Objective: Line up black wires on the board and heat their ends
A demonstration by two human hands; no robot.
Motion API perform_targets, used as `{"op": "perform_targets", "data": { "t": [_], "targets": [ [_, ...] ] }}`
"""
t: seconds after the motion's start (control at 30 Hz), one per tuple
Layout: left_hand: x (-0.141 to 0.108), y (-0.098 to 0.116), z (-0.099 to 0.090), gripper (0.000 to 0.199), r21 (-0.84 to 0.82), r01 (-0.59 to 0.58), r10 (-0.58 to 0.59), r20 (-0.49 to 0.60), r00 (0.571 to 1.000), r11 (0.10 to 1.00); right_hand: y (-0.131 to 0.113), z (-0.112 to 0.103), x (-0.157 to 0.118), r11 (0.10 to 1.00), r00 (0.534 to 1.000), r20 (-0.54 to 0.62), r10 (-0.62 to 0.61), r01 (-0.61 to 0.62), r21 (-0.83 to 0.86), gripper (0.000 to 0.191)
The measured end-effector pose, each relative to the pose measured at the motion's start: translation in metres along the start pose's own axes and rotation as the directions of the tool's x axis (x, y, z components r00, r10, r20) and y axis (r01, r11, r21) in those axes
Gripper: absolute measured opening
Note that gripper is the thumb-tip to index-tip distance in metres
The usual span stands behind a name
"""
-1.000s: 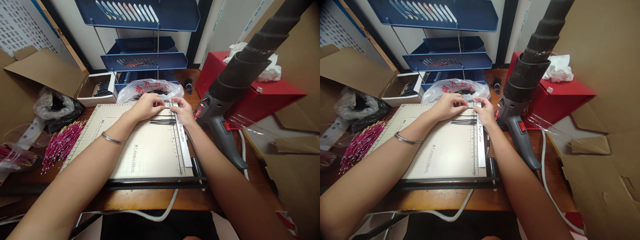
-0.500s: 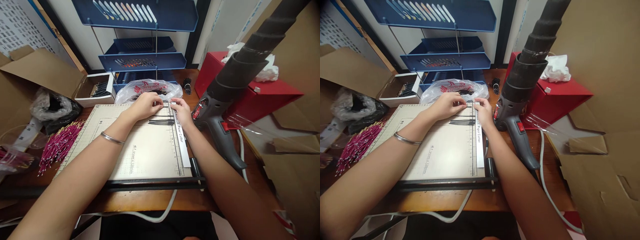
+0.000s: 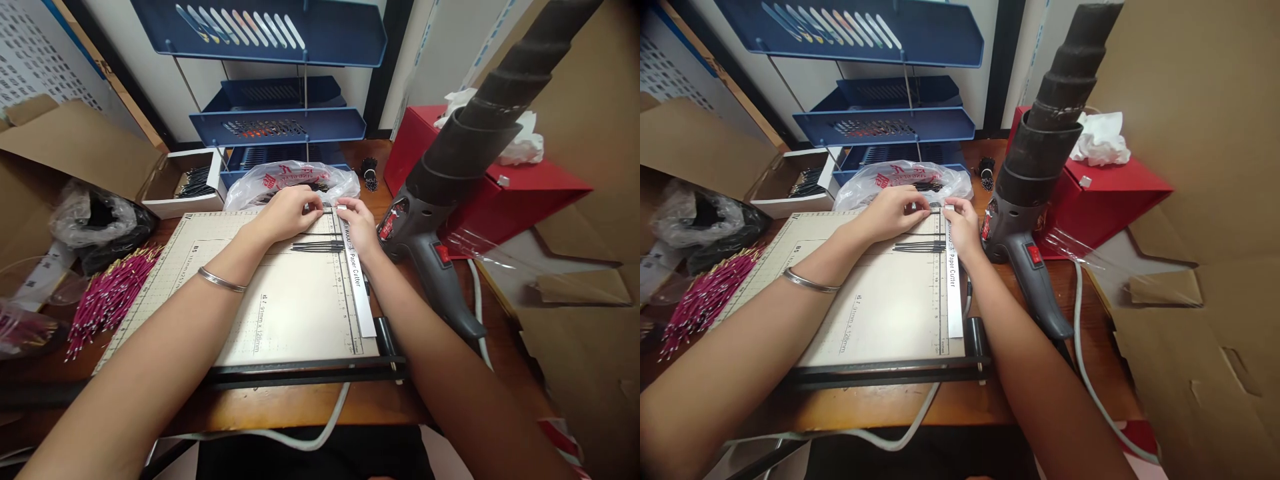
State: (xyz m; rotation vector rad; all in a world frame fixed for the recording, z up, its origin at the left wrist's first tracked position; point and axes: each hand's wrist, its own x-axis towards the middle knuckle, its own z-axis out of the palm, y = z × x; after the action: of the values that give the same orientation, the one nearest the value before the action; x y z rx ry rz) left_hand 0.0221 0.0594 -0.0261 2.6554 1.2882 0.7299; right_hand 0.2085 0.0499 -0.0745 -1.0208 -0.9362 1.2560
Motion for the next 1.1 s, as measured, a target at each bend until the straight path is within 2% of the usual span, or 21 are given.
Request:
{"op": "perform_targets", "data": {
  "t": [0.33, 0.87, 1.1],
  "targets": [
    [-0.001, -0.001, -0.002, 0.015, -0.045, 0.007, -0.007, -0.001, 1.000, 0.999, -0.001, 0.001, 0.000, 0.999, 1.000, -0.007, -0.024, 0.024, -0.041, 0.026],
    [-0.004, -0.002, -0.004, 0.015, -0.070, 0.058, -0.057, 0.013, 0.998, 0.996, -0.011, 0.007, -0.004, 0.993, 0.995, -0.007, 0.099, -0.100, -0.056, 0.031],
    [-0.004, -0.002, -0.004, 0.015, -0.079, 0.064, -0.064, 0.008, 0.998, 0.995, -0.008, 0.004, -0.002, 0.992, 0.996, 0.017, 0.088, -0.086, -0.089, 0.032]
  ]
}}
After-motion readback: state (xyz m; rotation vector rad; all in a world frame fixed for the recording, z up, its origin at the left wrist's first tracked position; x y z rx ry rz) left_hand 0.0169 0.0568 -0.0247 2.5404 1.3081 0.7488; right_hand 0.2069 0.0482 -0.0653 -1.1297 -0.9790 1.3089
